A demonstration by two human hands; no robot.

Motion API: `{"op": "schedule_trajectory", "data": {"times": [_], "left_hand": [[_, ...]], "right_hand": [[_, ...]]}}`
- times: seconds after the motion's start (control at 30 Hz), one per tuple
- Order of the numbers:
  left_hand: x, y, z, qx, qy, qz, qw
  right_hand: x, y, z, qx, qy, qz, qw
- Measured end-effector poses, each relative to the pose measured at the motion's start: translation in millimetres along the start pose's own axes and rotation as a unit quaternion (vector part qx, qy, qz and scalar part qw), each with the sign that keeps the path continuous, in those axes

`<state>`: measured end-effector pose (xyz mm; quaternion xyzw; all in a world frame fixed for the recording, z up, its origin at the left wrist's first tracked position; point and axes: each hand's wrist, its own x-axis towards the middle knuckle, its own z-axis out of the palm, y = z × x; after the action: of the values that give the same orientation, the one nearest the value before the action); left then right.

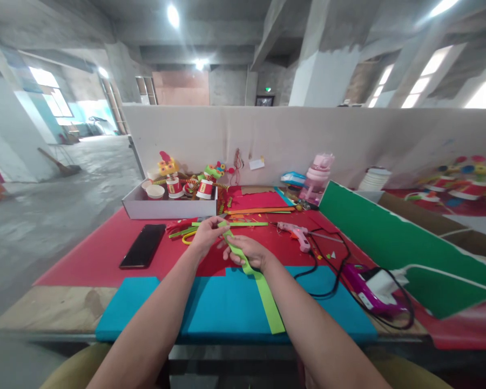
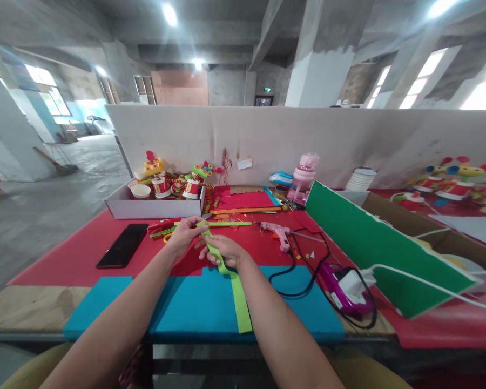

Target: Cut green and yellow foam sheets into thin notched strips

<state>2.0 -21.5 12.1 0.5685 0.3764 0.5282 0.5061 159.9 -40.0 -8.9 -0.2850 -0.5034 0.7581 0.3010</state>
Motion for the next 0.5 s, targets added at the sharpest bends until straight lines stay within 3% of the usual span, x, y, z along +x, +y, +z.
{"op": "schedule_trajectory", "data": {"times": [0.3, 0.5], "left_hand": [[0.4, -2.0, -0.7, 0.076, -0.023, 0.001, 0.997], [0.7, -2.0, -1.1, 0.036, -0.030, -0.005, 0.999]], "right_hand": [[4.2, 3.6, 1.9, 0.041, -0.015, -0.054, 0.998], [5.1, 4.7, 2.1, 0.042, 0.020, -0.048, 0.998]]}}
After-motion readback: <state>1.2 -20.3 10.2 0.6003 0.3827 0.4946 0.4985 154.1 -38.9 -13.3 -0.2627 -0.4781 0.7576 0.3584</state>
